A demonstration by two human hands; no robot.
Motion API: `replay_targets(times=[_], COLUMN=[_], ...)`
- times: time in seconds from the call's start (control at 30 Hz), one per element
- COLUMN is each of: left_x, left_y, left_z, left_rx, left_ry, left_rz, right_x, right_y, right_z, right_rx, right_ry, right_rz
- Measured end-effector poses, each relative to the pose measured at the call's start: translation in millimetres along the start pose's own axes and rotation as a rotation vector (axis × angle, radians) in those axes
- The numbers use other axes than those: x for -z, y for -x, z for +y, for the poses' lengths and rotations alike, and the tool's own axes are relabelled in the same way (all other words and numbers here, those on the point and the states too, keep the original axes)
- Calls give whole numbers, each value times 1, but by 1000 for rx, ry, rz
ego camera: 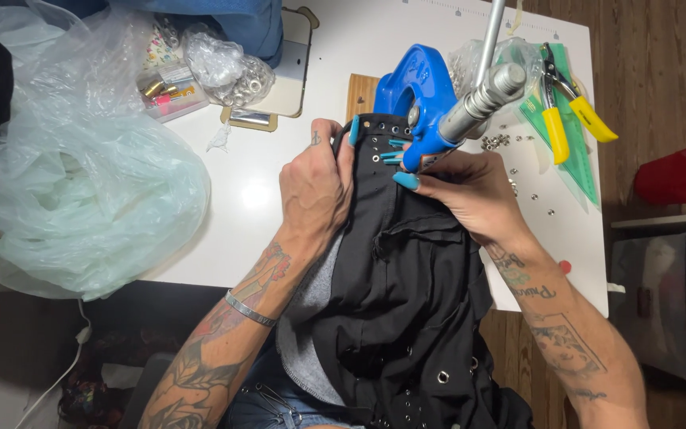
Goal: Attaching metal grommets to a black garment using a manual press machine
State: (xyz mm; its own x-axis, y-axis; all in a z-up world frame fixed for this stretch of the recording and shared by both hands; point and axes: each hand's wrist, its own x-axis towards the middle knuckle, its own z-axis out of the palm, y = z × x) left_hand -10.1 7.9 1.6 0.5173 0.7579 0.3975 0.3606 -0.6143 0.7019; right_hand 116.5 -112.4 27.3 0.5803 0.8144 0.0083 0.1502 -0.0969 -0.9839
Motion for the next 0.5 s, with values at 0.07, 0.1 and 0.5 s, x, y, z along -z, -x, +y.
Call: replay_targets(times=[0.07, 0.1, 0.5], left_x=[0, 0, -2], left_y=[1, 0, 1], left_z=[1, -1, 1], left_rx=[-3, -1, -2], left_ry=[0, 0, 9], left_rz=[-10, -12, -14], right_x=[-1, -2, -7], right_y=[2, 0, 1], right_z=[0, 2, -13], right_rx=[5, 3, -68], right_ry=[-31, -32, -66], right_rz=[25, 25, 60])
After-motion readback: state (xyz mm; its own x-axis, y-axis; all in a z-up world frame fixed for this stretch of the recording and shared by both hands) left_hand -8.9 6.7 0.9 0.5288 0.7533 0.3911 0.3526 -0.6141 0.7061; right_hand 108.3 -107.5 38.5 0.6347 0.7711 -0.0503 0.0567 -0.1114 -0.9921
